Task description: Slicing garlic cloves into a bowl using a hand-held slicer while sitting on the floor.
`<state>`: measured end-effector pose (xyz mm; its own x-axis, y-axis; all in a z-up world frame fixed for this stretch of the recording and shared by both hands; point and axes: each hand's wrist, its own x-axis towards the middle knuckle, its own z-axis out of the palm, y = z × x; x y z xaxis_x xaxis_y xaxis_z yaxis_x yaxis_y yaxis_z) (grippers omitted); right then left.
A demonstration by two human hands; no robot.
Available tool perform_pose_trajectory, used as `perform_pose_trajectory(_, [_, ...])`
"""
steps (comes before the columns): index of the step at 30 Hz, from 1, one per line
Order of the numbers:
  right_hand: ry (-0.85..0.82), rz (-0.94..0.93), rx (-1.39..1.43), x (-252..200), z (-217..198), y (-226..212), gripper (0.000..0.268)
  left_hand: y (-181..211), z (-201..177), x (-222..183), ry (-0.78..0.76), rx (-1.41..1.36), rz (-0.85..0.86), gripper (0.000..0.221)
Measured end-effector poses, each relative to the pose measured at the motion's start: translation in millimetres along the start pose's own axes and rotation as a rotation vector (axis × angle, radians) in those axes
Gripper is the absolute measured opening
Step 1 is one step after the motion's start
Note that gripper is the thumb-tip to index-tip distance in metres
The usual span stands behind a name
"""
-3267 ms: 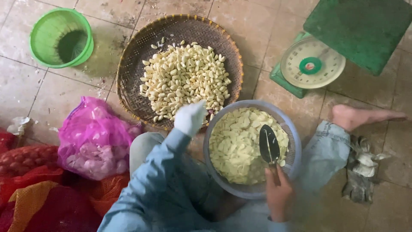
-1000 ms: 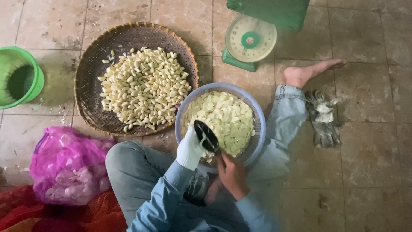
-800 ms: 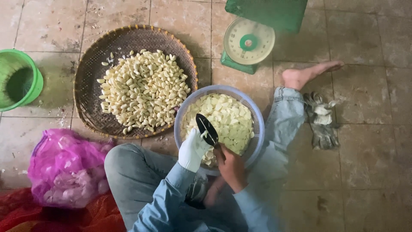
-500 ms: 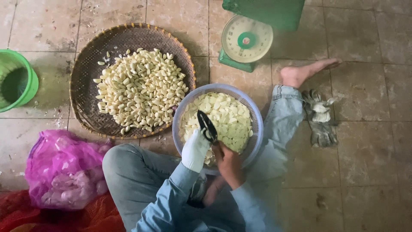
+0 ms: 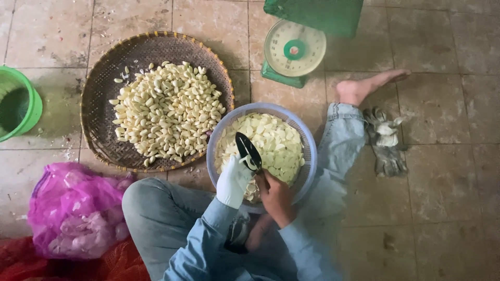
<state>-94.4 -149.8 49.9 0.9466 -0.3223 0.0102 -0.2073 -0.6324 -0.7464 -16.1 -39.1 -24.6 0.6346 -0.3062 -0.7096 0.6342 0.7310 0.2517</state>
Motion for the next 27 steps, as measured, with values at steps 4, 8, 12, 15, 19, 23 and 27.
perform_pose_trajectory(4, [-0.002, 0.049, 0.041, -5.6, 5.3, -0.4, 0.033, -16.2, -22.3, 17.8, 0.068, -0.007, -0.069, 0.051])
perform_pose_trajectory(8, [-0.029, 0.041, -0.011, -0.4, -1.1, -12.2, 0.038, -21.4, -28.5, 27.7, 0.173, -0.071, -0.083, 0.053])
perform_pose_trajectory(12, [-0.055, 0.105, 0.008, 5.4, 5.8, 2.8, 0.045, -29.7, -54.4, 60.0, 0.173, 0.083, -0.094, 0.048])
perform_pose_trajectory(15, [-0.101, 0.151, 0.009, -9.3, 12.8, 3.1, 0.043, -11.9, -46.4, 53.9, 0.088, -0.314, -0.124, 0.046])
perform_pose_trajectory(19, [0.019, -0.051, -0.065, -20.7, 7.0, -11.4, 0.034, 28.2, 26.5, -20.7, -0.098, -0.033, -0.021, 0.065])
perform_pose_trajectory(23, [-0.055, 0.091, -0.079, 6.1, 5.1, 7.5, 0.039, 20.0, 51.5, -36.3, 0.135, -0.203, -0.124, 0.046])
perform_pose_trajectory(27, [-0.031, 0.103, -0.018, 6.4, 6.2, 10.0, 0.047, 16.5, 54.5, -35.7, 0.148, -0.23, -0.124, 0.048])
